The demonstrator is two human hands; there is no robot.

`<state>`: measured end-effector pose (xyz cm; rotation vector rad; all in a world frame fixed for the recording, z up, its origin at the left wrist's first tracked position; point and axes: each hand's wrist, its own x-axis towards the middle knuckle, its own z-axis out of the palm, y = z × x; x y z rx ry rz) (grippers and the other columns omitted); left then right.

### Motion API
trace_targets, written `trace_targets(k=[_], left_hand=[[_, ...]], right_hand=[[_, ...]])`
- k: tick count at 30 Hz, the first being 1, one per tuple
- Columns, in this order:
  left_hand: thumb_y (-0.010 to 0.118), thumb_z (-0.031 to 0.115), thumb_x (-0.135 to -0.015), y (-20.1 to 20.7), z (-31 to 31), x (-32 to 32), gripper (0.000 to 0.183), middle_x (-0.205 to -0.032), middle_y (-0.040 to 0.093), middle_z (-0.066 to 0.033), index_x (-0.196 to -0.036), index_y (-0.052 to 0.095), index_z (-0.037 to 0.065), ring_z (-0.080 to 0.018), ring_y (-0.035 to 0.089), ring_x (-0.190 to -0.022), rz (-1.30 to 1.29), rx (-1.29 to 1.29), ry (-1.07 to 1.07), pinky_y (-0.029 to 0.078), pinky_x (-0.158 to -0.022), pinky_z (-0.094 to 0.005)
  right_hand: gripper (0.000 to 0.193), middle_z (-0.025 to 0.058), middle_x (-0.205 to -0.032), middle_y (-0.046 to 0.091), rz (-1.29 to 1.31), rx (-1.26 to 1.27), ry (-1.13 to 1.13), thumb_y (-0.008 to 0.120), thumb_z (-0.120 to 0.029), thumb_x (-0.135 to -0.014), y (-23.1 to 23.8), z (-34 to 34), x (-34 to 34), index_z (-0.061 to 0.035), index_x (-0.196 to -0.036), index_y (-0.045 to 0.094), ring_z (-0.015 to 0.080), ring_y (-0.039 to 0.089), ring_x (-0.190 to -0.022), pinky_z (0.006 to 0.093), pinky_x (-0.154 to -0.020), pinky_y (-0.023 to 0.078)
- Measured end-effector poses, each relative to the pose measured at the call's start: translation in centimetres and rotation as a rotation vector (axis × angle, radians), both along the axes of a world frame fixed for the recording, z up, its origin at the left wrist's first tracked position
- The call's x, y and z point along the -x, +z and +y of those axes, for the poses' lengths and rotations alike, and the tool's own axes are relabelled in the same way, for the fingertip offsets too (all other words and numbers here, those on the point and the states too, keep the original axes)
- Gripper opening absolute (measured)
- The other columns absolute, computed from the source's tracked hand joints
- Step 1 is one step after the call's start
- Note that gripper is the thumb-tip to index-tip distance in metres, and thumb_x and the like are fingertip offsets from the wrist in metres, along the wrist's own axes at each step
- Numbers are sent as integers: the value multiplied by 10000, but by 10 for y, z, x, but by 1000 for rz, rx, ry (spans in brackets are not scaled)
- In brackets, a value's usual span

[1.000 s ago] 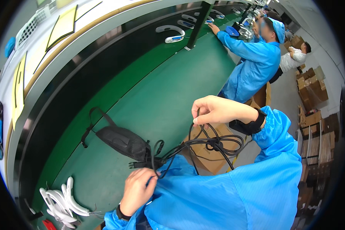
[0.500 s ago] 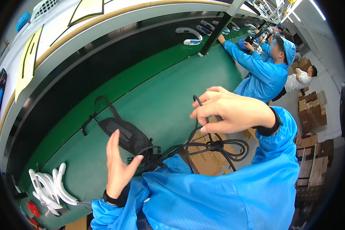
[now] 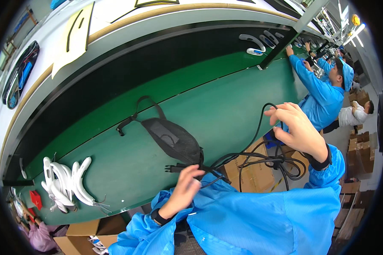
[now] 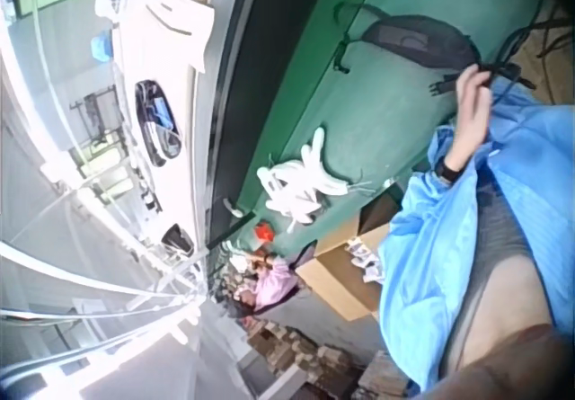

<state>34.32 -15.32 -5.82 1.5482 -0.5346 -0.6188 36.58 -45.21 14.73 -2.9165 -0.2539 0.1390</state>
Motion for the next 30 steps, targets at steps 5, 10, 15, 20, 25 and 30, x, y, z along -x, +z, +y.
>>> trace_targets(k=[5,10,15,20,25,30], left_hand=[[393,447,-939,-55,-1,-16,512,-1250,461,-88,-1233,467,34,-217,393,-1198,767,97,295,320,-985,-367],[551,468,-860,-62,-28,-26,561,-1174,531,-87,-1192,484,21,-165,456,-1144,1198,187,-19,385,-919,-304],[540,322,-903,-32,-31,-29,400,-1068,581,-71,-1140,498,3,-142,559,-990,1177,285,40,472,-851,-293],[523,307,-912,-30,-38,-28,353,-1018,581,-66,-1108,532,13,-138,565,-945,1183,361,170,486,-844,-304],[530,280,-913,-34,-38,-33,257,-861,571,-10,-957,582,32,-111,557,-829,1131,468,222,497,-772,-285],[514,281,-922,-39,-47,-37,248,-843,575,0,-950,586,45,-92,540,-797,1081,432,221,472,-772,-273]], right_hand=[[323,130,-1003,594,92,-38,-28,515,-26,-694,3,7,-8,-16,-1016,534,295,528,-991,360,-879,405],[402,152,-1029,587,132,-345,99,484,-4,-699,1,20,-19,-15,-1099,521,303,549,-994,374,-872,434],[293,177,-694,614,252,205,9,528,-78,-710,-24,-6,-31,-3,-992,553,331,612,-635,410,-598,496],[260,142,-778,601,52,237,116,680,-204,-681,-74,9,-30,-43,-873,607,310,598,-717,398,-641,471],[592,234,-1118,526,560,-215,404,647,-410,-770,-154,25,2,84,-1083,551,364,483,-1083,385,-906,411],[385,228,-1036,555,805,-405,79,567,-266,-859,-177,58,30,60,-1044,479,366,554,-967,395,-824,446]])
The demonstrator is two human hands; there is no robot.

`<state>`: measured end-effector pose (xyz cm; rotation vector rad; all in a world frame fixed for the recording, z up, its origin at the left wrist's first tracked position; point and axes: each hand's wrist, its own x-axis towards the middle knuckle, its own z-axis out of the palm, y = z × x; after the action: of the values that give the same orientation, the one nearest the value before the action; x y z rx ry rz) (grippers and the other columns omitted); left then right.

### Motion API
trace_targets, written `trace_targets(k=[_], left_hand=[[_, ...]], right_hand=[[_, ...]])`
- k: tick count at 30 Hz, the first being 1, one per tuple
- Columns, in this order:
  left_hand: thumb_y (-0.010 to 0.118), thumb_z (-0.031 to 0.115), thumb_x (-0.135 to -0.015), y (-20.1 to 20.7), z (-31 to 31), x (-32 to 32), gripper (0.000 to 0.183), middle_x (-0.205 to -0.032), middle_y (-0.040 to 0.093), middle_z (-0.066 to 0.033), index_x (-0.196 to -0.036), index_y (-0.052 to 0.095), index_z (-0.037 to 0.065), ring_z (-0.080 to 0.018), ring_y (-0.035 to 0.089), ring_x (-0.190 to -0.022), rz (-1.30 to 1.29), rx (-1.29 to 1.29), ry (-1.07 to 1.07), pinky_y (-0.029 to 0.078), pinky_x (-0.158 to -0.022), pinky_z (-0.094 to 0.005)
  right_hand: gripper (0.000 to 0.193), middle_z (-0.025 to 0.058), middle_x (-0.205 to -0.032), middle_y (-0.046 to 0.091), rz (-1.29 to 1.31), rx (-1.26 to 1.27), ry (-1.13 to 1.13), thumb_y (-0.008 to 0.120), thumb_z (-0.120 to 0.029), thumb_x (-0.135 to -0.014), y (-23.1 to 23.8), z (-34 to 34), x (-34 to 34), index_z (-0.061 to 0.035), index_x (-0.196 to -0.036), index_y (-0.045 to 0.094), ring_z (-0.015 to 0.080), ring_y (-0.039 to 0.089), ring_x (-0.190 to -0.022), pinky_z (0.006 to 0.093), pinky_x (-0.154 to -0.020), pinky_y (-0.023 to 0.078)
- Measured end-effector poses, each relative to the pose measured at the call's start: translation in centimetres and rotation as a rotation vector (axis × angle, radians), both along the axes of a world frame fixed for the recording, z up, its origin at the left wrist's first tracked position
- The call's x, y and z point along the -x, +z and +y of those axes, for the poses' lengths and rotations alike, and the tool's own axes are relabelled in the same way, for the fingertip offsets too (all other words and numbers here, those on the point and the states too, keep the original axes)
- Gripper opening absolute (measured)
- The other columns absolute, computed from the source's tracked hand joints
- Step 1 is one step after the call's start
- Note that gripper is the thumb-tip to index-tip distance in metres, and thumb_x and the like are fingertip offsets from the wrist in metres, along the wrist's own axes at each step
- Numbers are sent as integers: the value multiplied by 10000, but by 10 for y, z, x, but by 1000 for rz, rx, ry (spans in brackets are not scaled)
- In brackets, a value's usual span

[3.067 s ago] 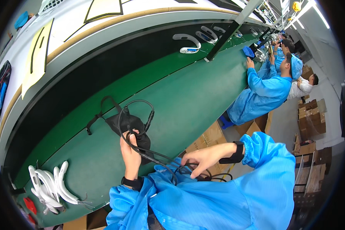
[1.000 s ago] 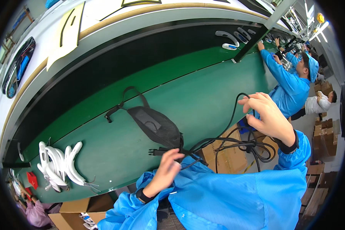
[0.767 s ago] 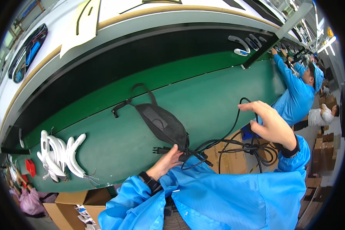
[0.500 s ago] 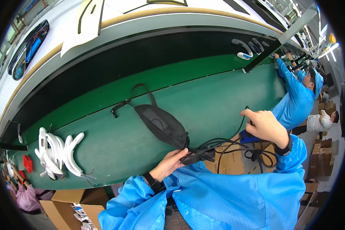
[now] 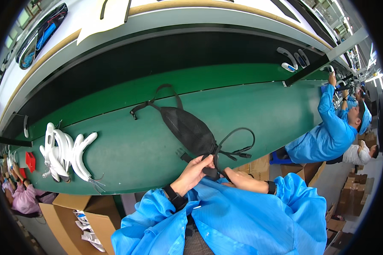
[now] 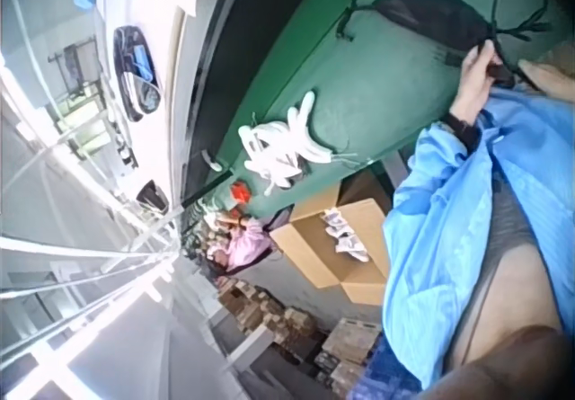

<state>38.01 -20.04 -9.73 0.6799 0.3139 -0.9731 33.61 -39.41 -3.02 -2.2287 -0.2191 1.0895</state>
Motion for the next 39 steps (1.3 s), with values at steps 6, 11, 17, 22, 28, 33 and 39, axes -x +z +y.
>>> trace_targets(k=[6,11,17,22,28,33,39], left_hand=[[508,337,-918,-6,-14,0,350,-1039,600,-59,-1105,550,44,-139,541,-985,-30,-67,-21,442,-856,-317],[373,465,-935,17,-34,-7,562,-1270,489,-149,-1248,414,1,-249,480,-1153,286,318,-116,402,-949,-376],[497,318,-923,-11,-45,2,319,-1099,605,-138,-1015,572,21,-175,561,-992,263,135,232,453,-786,-283],[477,287,-934,-39,-30,16,284,-942,615,-81,-983,594,33,-167,570,-883,157,-91,148,448,-750,-278],[495,400,-909,-23,-18,13,393,-724,592,3,-975,612,31,-100,532,-661,-4,-360,75,390,-597,-233],[467,436,-912,-26,-10,13,452,-711,590,-5,-1015,605,18,-98,539,-675,-86,-438,-24,394,-614,-245],[413,445,-931,-12,-1,12,498,-963,628,-88,-1083,581,1,-159,562,-922,3,-255,97,396,-754,-265]], right_hand=[[163,58,-928,584,427,-670,-435,515,-110,-903,15,-16,-1,-7,-1021,471,93,537,-804,259,-704,451],[197,3,-885,551,862,-681,-316,464,-204,-934,21,-11,-5,-41,-1038,505,84,517,-820,240,-715,415],[348,-60,-687,481,794,-585,-355,530,-388,-895,42,-13,6,-41,-926,523,59,457,-519,237,-451,374],[355,182,-618,588,-119,285,185,635,-338,-760,60,-21,8,2,-824,554,351,593,-571,436,-522,463],[266,126,-593,570,-454,224,68,646,-254,-763,61,-21,6,-48,-885,530,319,565,-487,413,-440,436],[195,73,-807,587,-666,194,274,622,-231,-799,39,-10,-1,-67,-873,547,254,573,-528,355,-436,436],[361,133,-666,621,303,-279,-687,390,-300,-955,-10,-15,-32,16,-836,518,224,624,-648,307,-532,483]])
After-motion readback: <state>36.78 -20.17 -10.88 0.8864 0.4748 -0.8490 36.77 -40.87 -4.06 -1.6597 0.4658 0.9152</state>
